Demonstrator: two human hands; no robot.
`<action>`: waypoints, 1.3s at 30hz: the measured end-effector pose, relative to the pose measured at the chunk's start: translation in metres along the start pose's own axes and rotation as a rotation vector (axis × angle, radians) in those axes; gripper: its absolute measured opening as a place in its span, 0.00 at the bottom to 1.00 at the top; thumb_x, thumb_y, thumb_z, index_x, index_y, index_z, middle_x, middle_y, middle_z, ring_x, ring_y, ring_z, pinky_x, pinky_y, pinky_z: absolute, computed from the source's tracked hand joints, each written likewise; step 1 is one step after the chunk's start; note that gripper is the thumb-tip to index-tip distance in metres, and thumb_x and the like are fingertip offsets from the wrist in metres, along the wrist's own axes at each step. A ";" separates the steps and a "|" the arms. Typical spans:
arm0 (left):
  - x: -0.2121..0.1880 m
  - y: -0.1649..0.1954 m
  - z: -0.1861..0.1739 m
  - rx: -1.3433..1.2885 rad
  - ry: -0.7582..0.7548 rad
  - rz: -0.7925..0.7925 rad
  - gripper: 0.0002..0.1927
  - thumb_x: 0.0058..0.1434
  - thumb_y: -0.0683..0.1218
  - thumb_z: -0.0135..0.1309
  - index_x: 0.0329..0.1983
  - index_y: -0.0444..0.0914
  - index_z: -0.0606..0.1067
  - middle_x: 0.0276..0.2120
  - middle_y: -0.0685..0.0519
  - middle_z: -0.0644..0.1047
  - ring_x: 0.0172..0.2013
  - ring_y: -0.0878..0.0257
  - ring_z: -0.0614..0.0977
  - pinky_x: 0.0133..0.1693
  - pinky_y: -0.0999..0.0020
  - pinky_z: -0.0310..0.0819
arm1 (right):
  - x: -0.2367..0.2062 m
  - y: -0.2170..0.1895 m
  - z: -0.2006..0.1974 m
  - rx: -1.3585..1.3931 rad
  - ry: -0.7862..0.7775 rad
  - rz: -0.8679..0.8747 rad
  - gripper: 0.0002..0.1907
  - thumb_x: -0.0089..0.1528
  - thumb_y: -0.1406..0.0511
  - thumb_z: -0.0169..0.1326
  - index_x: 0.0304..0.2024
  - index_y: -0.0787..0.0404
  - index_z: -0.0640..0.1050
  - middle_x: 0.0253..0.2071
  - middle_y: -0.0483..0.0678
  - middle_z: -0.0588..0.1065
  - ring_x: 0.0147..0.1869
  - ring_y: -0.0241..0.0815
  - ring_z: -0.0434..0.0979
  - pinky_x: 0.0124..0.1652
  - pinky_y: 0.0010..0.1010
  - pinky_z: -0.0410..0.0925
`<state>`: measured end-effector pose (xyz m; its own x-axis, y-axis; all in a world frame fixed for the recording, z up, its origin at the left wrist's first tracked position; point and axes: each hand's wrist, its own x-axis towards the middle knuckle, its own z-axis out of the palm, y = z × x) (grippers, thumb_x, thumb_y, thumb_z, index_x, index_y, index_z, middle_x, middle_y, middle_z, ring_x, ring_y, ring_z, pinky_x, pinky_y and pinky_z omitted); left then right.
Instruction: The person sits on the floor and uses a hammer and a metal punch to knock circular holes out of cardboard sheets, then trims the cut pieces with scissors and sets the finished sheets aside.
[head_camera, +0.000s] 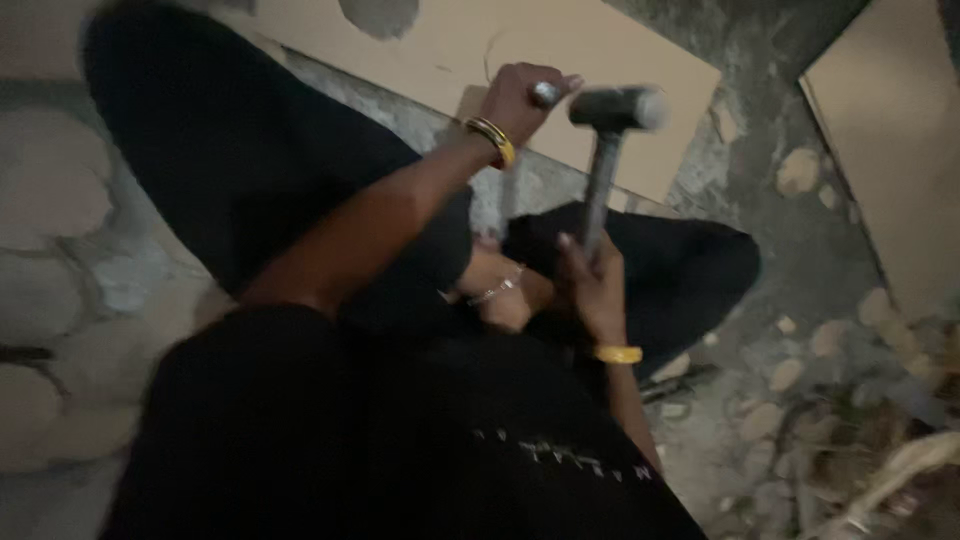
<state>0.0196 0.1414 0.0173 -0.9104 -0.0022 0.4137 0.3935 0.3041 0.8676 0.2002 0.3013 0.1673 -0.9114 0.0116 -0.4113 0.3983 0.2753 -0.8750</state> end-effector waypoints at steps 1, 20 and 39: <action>0.002 -0.002 -0.002 -0.041 0.005 -0.041 0.20 0.70 0.56 0.57 0.27 0.38 0.78 0.22 0.47 0.76 0.22 0.57 0.76 0.28 0.58 0.68 | -0.003 0.011 -0.006 0.216 -0.057 0.148 0.12 0.70 0.64 0.53 0.33 0.55 0.66 0.20 0.39 0.62 0.18 0.31 0.58 0.18 0.24 0.55; 0.026 -0.023 -0.024 -0.733 0.148 -0.619 0.22 0.67 0.52 0.61 0.22 0.38 0.69 0.15 0.56 0.71 0.16 0.67 0.73 0.20 0.68 0.63 | 0.017 0.067 -0.010 0.501 -0.109 0.418 0.18 0.69 0.63 0.52 0.27 0.55 0.61 0.15 0.40 0.59 0.15 0.31 0.56 0.16 0.26 0.54; -0.008 0.038 0.017 -0.097 0.078 -0.300 0.23 0.72 0.54 0.53 0.25 0.34 0.71 0.18 0.43 0.70 0.19 0.53 0.70 0.27 0.58 0.65 | 0.014 -0.063 -0.045 -0.376 0.388 -0.775 0.14 0.72 0.62 0.51 0.32 0.59 0.68 0.25 0.46 0.64 0.25 0.39 0.61 0.26 0.35 0.58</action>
<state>0.0403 0.1694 0.0424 -0.9766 -0.1525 0.1519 0.1225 0.1867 0.9748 0.1574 0.3272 0.2282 -0.9060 -0.0034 0.4232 -0.3301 0.6315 -0.7016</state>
